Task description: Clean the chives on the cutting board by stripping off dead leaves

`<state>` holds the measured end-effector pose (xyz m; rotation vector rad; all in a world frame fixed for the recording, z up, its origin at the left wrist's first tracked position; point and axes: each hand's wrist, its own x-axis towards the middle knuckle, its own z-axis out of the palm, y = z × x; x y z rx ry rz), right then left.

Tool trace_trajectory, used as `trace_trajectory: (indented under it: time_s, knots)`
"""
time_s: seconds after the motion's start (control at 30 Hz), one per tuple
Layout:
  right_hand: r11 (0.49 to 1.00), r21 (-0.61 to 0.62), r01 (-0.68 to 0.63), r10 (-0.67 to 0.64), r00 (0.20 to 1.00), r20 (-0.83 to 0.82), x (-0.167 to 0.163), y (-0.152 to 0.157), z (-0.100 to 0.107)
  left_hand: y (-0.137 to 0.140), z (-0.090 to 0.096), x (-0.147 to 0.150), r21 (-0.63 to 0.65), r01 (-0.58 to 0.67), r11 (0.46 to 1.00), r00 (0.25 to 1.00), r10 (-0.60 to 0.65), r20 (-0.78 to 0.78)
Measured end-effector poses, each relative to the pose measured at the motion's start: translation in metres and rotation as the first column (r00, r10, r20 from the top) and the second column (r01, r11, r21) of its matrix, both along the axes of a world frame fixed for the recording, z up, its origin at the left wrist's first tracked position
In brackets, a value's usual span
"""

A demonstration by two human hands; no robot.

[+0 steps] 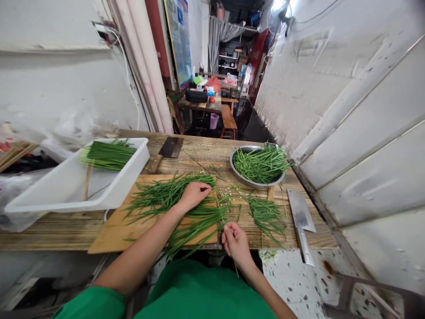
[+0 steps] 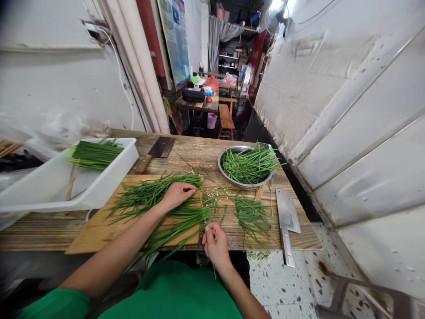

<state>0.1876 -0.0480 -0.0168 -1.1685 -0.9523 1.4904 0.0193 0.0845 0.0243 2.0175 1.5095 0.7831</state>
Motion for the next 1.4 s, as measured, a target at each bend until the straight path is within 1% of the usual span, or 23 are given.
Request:
trace_trajectory:
  time_s: [0.17, 0.37, 0.43, 0.6, 0.73, 0.8, 0.83, 0.87, 0.93, 0.97, 1.0, 1.03, 1.07, 1.13, 1.2, 1.23, 1.3, 1.4]
  knots:
    - [1.000, -0.002, 0.003, -0.003, 1.000, 0.002, -0.001, 0.000, 0.002, -0.001, 0.000, 0.000, -0.009, 0.029, 1.000, 1.000, -0.029, -0.001]
    - [1.000, -0.005, 0.004, -0.003, 1.000, 0.008, 0.000, 0.000, 0.003, -0.003, -0.001, 0.001, -0.018, 0.031, 0.999, 1.000, -0.031, 0.004]
    - [1.000, -0.001, 0.004, -0.004, 1.000, 0.009, 0.000, 0.000, 0.002, -0.004, 0.000, 0.001, -0.001, 0.043, 0.999, 0.999, -0.043, -0.006]
    - [1.000, 0.011, -0.001, 0.001, 1.000, -0.002, 0.000, 0.000, -0.002, -0.005, 0.002, 0.000, 0.097, 0.085, 0.992, 0.994, -0.077, -0.082]
    - [1.000, 0.011, 0.000, 0.000, 1.000, -0.007, 0.000, 0.000, -0.003, -0.006, 0.003, 0.000, 0.095, 0.136, 0.986, 0.986, -0.126, -0.104]
    - [1.000, 0.007, 0.003, -0.003, 1.000, -0.013, 0.000, 0.000, -0.002, -0.010, 0.007, 0.000, 0.069, 0.200, 0.977, 0.975, -0.192, -0.111]
    - [1.000, 0.007, 0.007, -0.007, 1.000, -0.015, 0.000, 0.000, -0.002, -0.014, 0.010, 0.001, 0.049, 0.260, 0.964, 0.961, -0.253, -0.115]
    - [1.000, 0.009, 0.010, -0.010, 1.000, -0.014, -0.001, 0.000, -0.002, -0.018, 0.013, 0.002, 0.023, 0.333, 0.942, 0.937, -0.329, -0.118]
    - [1.000, 0.017, 0.011, -0.011, 1.000, -0.007, -0.001, 0.000, -0.002, -0.027, 0.020, 0.002, -0.026, 0.474, 0.880, 0.872, -0.474, -0.125]
    - [1.000, 0.021, 0.010, -0.010, 1.000, 0.000, -0.001, 0.000, -0.002, -0.031, 0.022, 0.002, -0.039, 0.519, 0.854, 0.845, -0.519, -0.128]
    - [1.000, 0.023, 0.008, -0.008, 1.000, 0.004, -0.001, 0.000, -0.002, -0.033, 0.024, 0.000, -0.041, 0.537, 0.843, 0.833, -0.537, -0.132]
    - [1.000, 0.024, 0.005, -0.005, 1.000, 0.004, -0.001, 0.000, -0.002, -0.034, 0.025, -0.001, -0.028, 0.524, 0.851, 0.841, -0.523, -0.139]
    - [1.000, 0.025, 0.005, -0.005, 1.000, 0.003, -0.001, 0.000, -0.002, -0.034, 0.025, -0.004, -0.002, 0.481, 0.876, 0.866, -0.476, -0.152]
    - [1.000, 0.026, 0.008, -0.008, 1.000, -0.001, -0.001, 0.000, -0.001, -0.029, 0.022, -0.010, 0.061, 0.339, 0.939, 0.925, -0.321, -0.204]
    - [1.000, 0.024, 0.008, -0.008, 1.000, -0.001, -0.001, -0.001, -0.001, -0.020, 0.017, -0.015, 0.131, 0.188, 0.974, 0.949, -0.145, -0.280]
    - [1.000, 0.022, 0.007, -0.007, 1.000, 0.001, -0.001, -0.001, -0.001, -0.016, 0.014, -0.016, 0.166, 0.135, 0.977, 0.946, -0.078, -0.313]
    - [1.000, 0.018, 0.006, -0.006, 1.000, 0.006, -0.001, -0.001, -0.002, -0.010, 0.010, -0.017, 0.227, 0.073, 0.971, 0.935, 0.013, -0.355]
    - [1.000, 0.019, 0.007, -0.007, 1.000, 0.004, 0.000, -0.001, -0.004, -0.005, 0.008, -0.015, 0.288, 0.028, 0.957, 0.911, 0.095, -0.402]
